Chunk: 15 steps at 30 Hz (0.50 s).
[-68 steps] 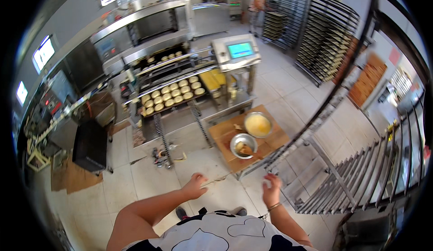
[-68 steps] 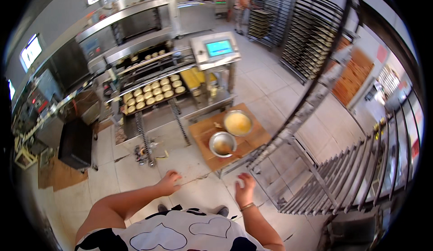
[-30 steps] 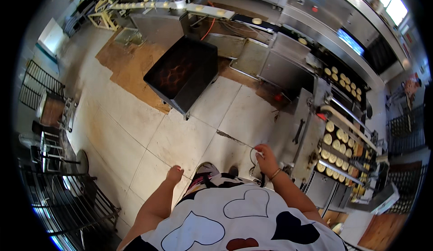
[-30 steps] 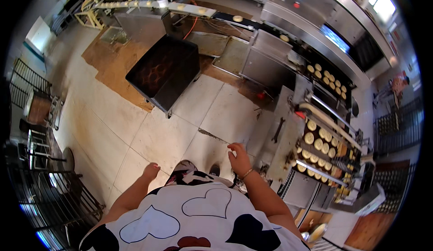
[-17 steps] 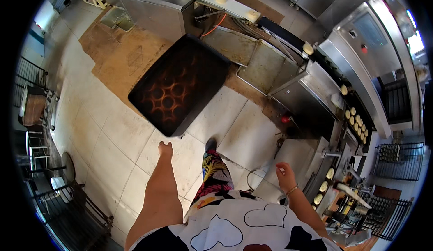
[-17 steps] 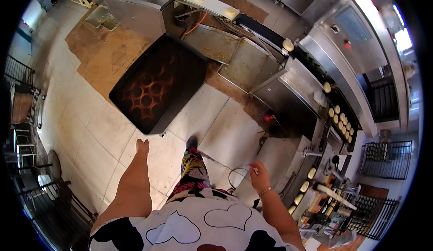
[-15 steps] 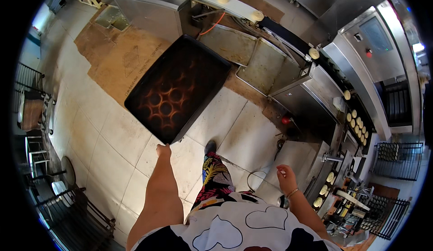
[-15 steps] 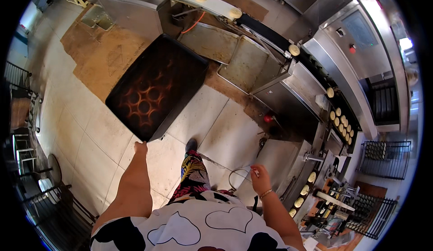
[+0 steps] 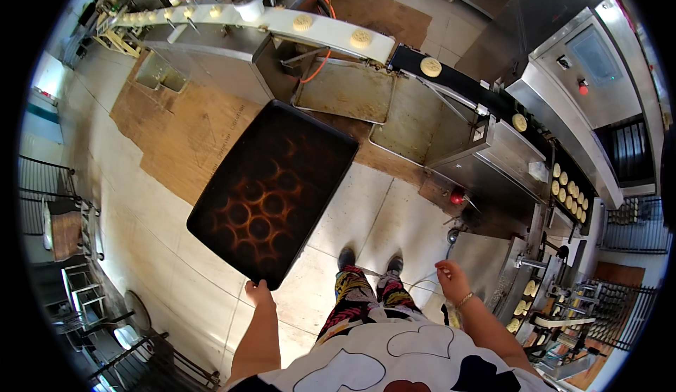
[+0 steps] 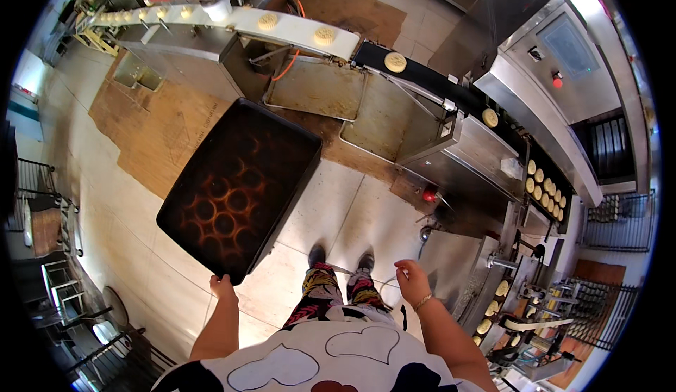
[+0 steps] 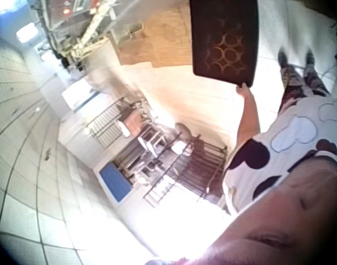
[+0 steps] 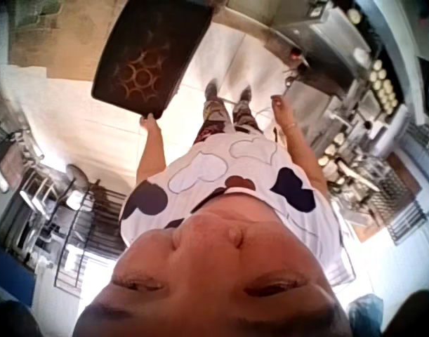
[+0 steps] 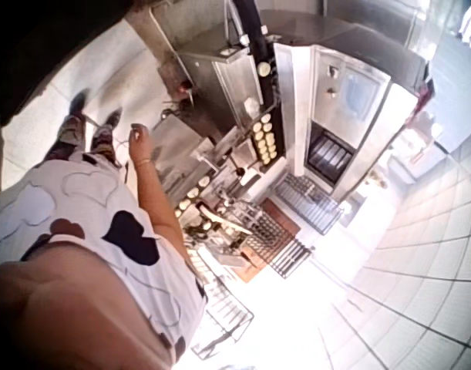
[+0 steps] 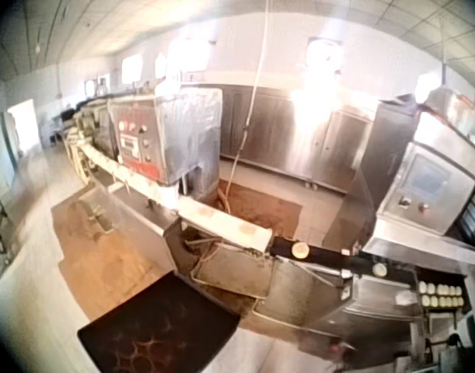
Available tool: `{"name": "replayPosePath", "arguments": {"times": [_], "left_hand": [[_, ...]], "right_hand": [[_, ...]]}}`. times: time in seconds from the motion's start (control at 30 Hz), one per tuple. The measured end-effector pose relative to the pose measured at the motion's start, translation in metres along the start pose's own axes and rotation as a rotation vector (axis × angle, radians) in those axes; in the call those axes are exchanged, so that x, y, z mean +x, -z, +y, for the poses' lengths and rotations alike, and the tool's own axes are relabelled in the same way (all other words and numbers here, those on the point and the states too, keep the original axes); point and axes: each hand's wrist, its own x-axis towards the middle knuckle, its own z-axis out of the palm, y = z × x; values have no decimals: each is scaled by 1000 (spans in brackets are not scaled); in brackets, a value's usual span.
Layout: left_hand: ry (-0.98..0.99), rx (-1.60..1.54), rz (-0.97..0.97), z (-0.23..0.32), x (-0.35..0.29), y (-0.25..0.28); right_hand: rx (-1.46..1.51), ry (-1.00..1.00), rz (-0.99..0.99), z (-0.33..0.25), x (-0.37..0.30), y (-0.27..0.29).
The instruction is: The person applies an egg wash to several trays of mooncakes using a brush, replaces an empty tray into a rack, and clears a baking sheet from a conveyor belt.
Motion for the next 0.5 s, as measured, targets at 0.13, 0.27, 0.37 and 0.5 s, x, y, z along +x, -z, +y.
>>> {"name": "replayPosePath", "arguments": {"times": [0.13, 0.27, 0.37, 0.5], "left_hand": [[26, -630, -248, 154, -68, 50], [-200, -815, -649, 297, -131, 72], [-213, -759, -721, 332, -165, 91], [-269, -742, -1072, 355, -226, 145]], "right_hand": [[151, 89, -35, -35, 30, -7], [350, 130, -214, -73, 70, -35], [901, -226, -292, -138, 70, -27], [1627, -399, -404, -181, 48, 31]]}}
